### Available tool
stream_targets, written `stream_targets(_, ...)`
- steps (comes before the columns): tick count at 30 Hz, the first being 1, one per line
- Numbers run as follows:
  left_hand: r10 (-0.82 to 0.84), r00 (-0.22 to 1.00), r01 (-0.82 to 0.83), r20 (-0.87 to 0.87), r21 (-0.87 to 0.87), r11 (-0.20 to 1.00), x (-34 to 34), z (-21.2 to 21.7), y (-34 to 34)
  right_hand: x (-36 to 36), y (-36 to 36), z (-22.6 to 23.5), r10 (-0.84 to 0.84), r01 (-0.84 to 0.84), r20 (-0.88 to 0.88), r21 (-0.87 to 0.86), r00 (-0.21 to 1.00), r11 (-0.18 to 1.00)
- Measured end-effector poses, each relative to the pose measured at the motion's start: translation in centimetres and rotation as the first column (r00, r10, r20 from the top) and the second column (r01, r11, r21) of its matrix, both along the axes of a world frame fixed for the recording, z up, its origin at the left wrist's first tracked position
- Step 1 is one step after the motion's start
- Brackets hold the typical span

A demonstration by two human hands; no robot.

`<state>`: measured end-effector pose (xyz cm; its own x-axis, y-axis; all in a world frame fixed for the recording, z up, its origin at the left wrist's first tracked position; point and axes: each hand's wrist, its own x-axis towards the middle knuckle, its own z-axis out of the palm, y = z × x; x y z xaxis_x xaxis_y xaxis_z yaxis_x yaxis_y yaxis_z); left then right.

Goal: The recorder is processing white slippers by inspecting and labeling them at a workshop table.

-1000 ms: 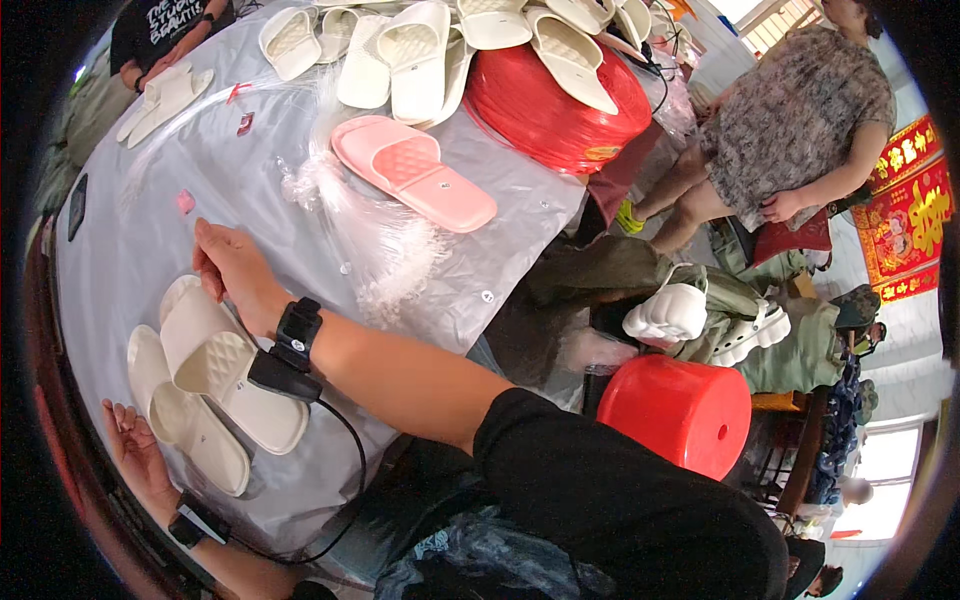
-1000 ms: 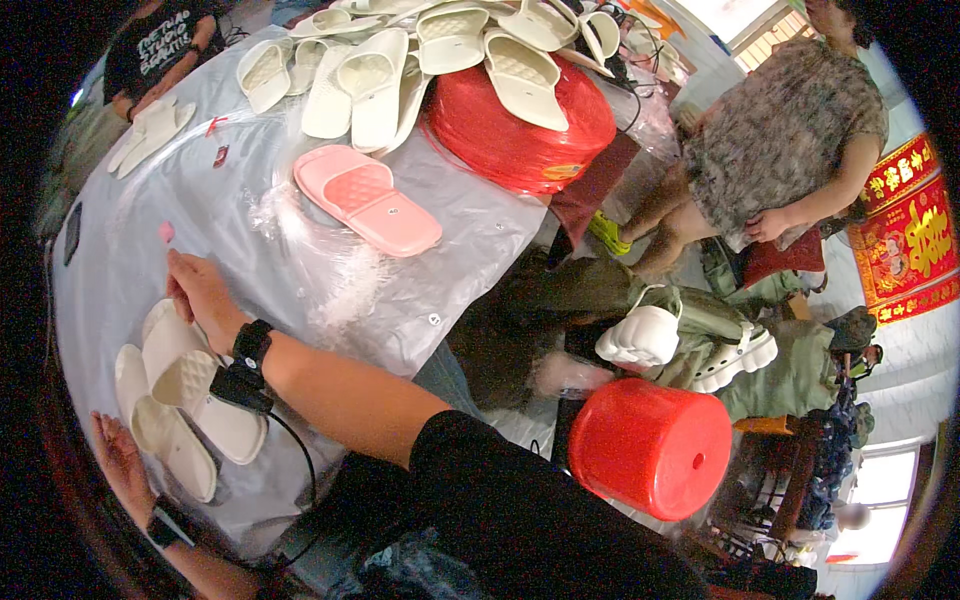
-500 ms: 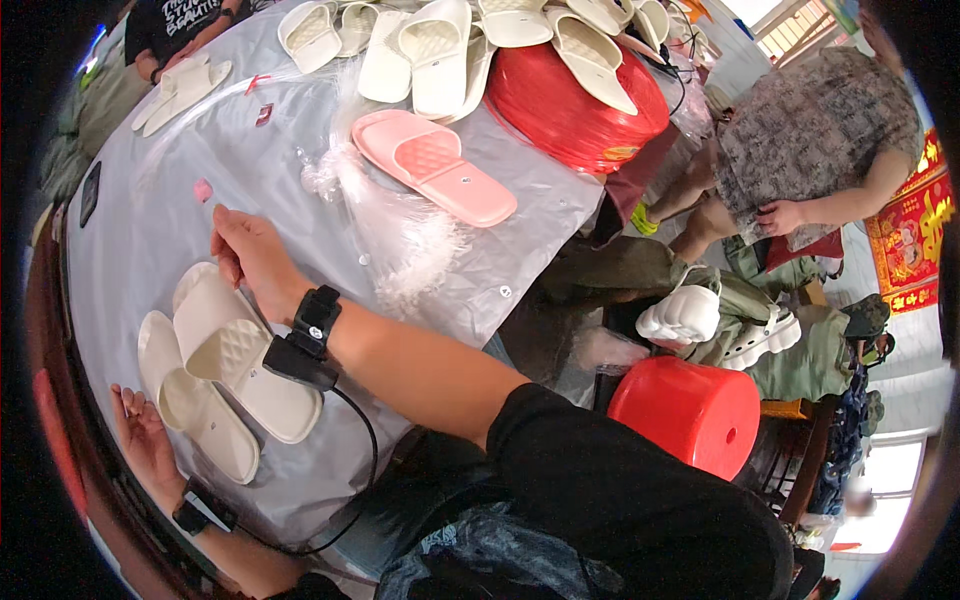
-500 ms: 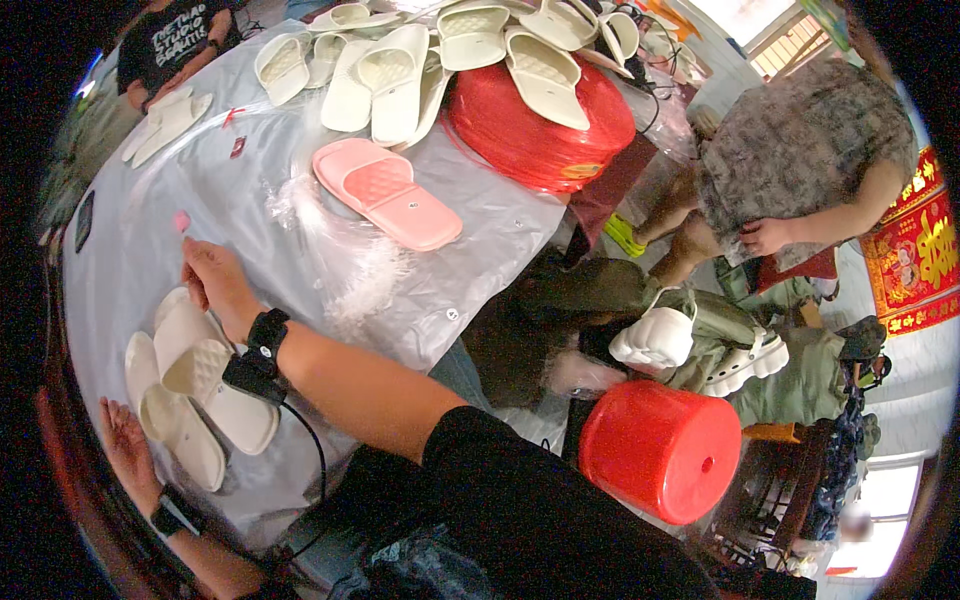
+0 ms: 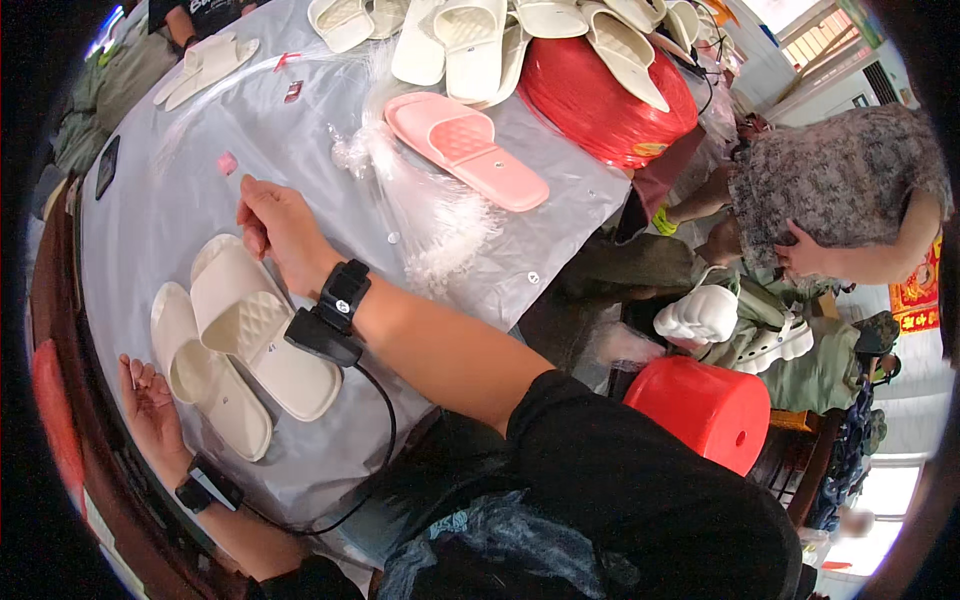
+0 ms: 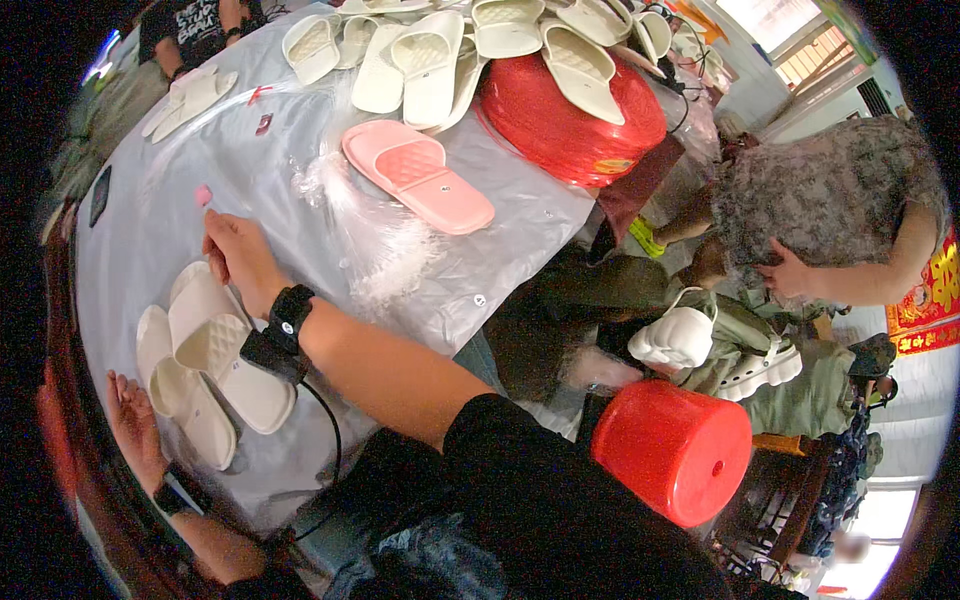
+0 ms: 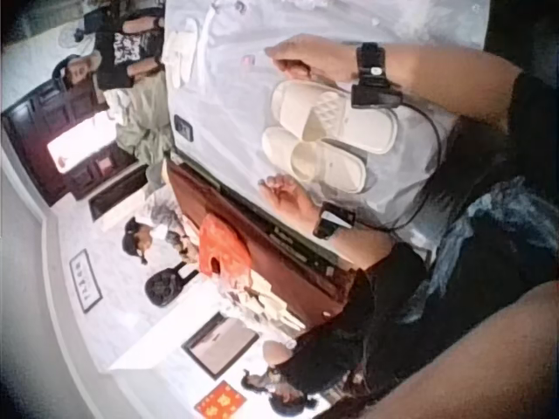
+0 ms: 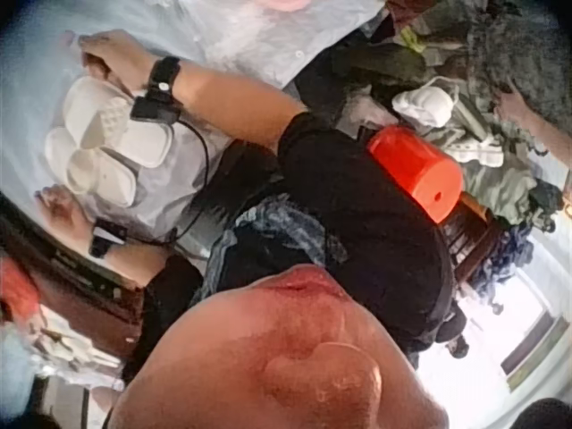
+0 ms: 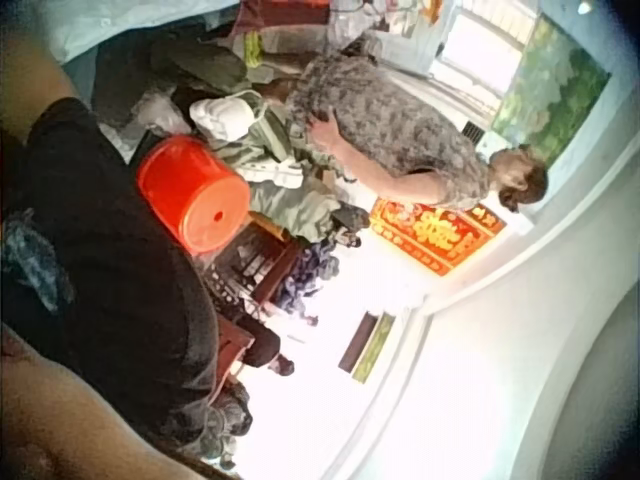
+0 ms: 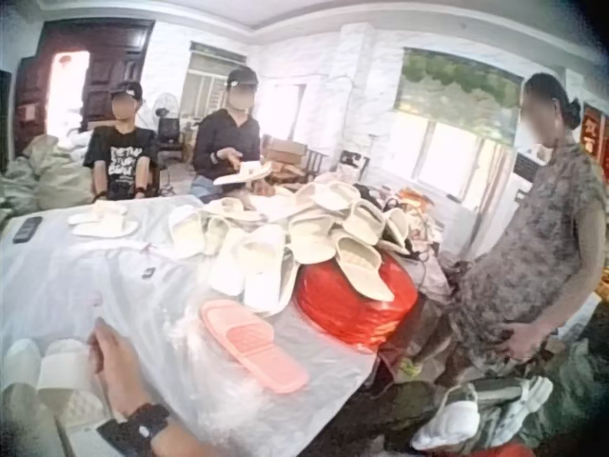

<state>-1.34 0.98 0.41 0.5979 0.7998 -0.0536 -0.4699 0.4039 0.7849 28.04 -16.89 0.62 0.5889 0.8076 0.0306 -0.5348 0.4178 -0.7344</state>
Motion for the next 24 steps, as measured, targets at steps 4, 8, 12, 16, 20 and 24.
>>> stream_targets(4, -0.042, 0.998, 0.043, 0.045, -0.007, 0.999, 0.02, -0.01, 0.21, 0.18, -0.13, 0.11, 0.001, -0.002, 0.014, 0.014, 1.0, 1.0)
stream_targets(8, -0.049, 0.999, 0.05, 0.019, -0.03, 0.998, -0.1, -0.02, 0.54, 0.14, -0.04, 0.08, -0.004, 0.004, -0.005, 0.006, 1.0, 1.0)
stream_targets(12, -0.008, 1.0, 0.008, 0.005, -0.016, 1.0, 0.01, 0.04, 0.14, 0.21, -0.06, 0.09, 0.003, -0.003, -0.002, 0.006, 1.0, 1.0)
stream_targets(16, 0.02, 1.0, -0.019, 0.015, -0.044, 0.999, 0.23, 0.28, -0.23, 0.27, -0.14, 0.07, 0.005, -0.005, -0.004, 0.009, 1.0, 1.0)
stream_targets(20, -0.015, 1.0, 0.016, 0.014, -0.048, 0.999, 0.22, 0.41, -0.19, 0.29, -0.14, -0.05, -0.002, 0.002, 0.009, 0.013, 1.0, 1.0)
stream_targets(24, 0.024, 1.0, -0.023, 0.015, -0.072, 0.997, 0.03, 0.41, -0.04, 0.21, -0.07, -0.19, -0.006, 0.006, 0.011, 0.008, 1.0, 1.0)
